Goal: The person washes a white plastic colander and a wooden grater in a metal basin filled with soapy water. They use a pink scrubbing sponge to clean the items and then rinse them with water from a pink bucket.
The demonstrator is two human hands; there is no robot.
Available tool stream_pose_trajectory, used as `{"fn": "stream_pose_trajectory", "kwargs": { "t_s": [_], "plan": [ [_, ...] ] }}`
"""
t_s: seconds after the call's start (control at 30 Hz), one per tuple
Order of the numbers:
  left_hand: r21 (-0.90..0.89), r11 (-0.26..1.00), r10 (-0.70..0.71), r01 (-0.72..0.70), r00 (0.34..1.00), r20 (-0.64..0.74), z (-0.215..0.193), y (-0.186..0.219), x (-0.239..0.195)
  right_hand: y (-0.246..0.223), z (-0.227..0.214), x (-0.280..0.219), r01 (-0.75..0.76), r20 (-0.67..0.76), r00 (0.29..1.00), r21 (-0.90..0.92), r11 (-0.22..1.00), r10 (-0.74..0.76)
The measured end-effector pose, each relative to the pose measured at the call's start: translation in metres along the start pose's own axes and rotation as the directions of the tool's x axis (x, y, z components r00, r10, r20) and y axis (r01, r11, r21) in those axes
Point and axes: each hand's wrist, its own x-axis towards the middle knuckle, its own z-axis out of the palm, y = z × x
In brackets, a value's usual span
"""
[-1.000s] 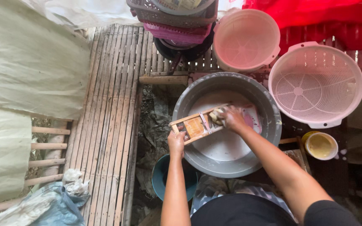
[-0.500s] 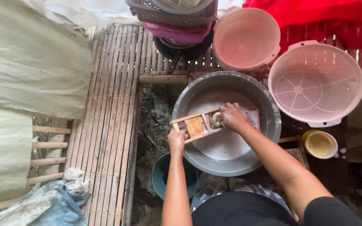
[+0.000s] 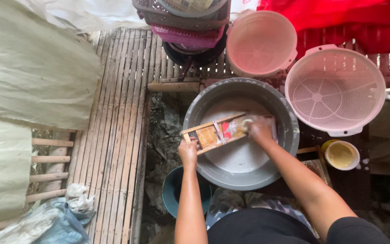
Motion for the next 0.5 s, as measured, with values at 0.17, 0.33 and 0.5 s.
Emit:
{"fn": "stream_pose_trajectory", "kwargs": {
  "t_s": [0.17, 0.33, 0.5],
  "plan": [
    [0.108, 0.994, 0.011, -0.012, 1.000, 0.011, -0.006, -0.010, 0.002, -0.015, 0.072, -0.008, 0.121, -0.201, 0.974, 0.090, 0.989, -0.101],
    [0.070, 0.997, 0.034, -0.036, 0.999, 0.035, -0.007, -0.009, 0.006, -0.010, 0.057, 0.015, 0.127, -0.192, 0.977, 0.185, 0.974, -0.091],
    [0.063, 0.998, 0.017, -0.017, 1.000, 0.005, -0.003, -0.012, 0.006, -0.046, 0.047, 0.016, -0.027, -0.195, 0.980, 0.089, 0.996, 0.044]
  ]
}}
